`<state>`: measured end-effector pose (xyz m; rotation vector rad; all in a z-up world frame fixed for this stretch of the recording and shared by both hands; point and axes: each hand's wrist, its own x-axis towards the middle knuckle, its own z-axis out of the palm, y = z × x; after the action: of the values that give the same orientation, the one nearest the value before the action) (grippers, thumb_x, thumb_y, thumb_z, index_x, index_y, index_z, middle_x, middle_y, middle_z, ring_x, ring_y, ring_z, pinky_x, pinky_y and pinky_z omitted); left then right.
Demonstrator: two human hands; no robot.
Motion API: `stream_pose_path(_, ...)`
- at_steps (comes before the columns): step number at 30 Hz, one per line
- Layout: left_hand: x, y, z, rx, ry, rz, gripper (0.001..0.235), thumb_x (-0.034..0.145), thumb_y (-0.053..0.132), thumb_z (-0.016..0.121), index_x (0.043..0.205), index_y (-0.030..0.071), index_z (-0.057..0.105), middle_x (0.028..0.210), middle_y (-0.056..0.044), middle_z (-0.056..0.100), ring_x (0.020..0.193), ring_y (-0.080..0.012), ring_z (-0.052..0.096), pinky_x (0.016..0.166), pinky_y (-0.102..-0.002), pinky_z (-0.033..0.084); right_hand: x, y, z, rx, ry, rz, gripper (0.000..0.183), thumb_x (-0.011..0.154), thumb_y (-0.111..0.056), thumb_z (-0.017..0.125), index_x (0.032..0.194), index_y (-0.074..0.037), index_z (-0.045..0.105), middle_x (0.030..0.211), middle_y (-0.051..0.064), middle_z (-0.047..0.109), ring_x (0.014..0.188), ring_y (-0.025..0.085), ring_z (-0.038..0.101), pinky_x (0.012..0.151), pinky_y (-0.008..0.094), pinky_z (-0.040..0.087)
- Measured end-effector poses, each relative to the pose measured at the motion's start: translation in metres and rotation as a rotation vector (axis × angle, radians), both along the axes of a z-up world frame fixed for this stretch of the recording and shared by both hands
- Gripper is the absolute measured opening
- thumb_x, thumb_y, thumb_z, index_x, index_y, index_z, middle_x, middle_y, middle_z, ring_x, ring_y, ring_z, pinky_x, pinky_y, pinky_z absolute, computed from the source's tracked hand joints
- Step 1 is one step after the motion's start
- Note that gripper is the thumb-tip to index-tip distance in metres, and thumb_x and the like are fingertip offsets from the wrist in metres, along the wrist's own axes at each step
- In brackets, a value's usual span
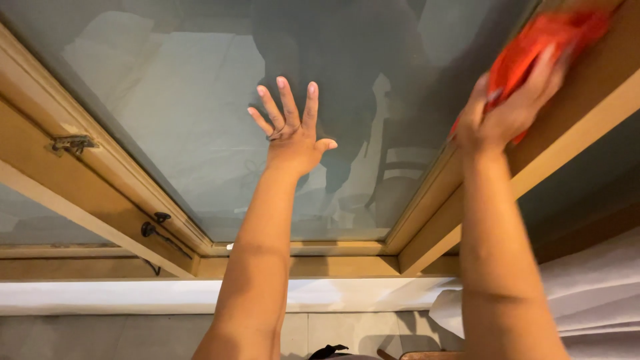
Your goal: Cleaning a glass window and its wooden frame using a cleaning spray and an orange cloth.
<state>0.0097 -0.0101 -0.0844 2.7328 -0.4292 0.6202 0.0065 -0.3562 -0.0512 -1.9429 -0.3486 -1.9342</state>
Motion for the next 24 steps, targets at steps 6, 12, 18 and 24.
stream_pose_path(6,-0.004,0.001,0.005,-0.001,0.038,0.010,0.119,0.089,0.061,0.072,0.164,0.026,-0.013,0.160,-0.024,-0.036,0.139,-0.0539,-0.040,0.108,-0.076,-0.023,-0.001,0.001,0.031,-0.050,0.012,-0.046,0.071,0.106,-0.004,0.064,0.166,-0.004,0.026,0.171,0.017,0.030,0.159,0.034,0.030,0.130,0.042,0.025)
stream_pose_path(12,0.000,0.004,0.000,-0.004,0.006,0.017,0.120,0.088,0.063,0.073,0.165,0.024,-0.010,0.160,-0.025,-0.035,0.140,-0.0547,-0.039,0.108,-0.077,-0.022,-0.004,0.010,-0.114,-0.116,0.010,-0.184,0.067,0.103,-0.015,0.068,0.157,0.002,0.033,0.158,0.030,0.034,0.149,0.051,0.035,0.125,0.059,0.029)
stream_pose_path(18,-0.002,0.006,0.002,-0.009,0.012,0.015,0.121,0.088,0.062,0.073,0.166,0.022,-0.010,0.159,-0.027,-0.034,0.140,-0.0567,-0.037,0.108,-0.078,-0.021,-0.010,0.011,-0.034,-0.055,0.077,-0.075,0.066,0.110,-0.014,0.071,0.161,0.000,0.031,0.162,0.031,0.031,0.151,0.050,0.036,0.128,0.053,0.033)
stream_pose_path(24,0.000,0.002,-0.008,-0.055,-0.049,-0.006,0.122,0.091,0.054,0.077,0.166,0.021,-0.013,0.158,-0.028,-0.036,0.139,-0.0573,-0.038,0.109,-0.079,-0.020,-0.012,0.010,0.012,-0.060,0.092,-0.057,0.066,0.113,-0.017,0.065,0.163,0.001,0.026,0.166,0.027,0.028,0.157,0.045,0.030,0.130,0.048,0.029)
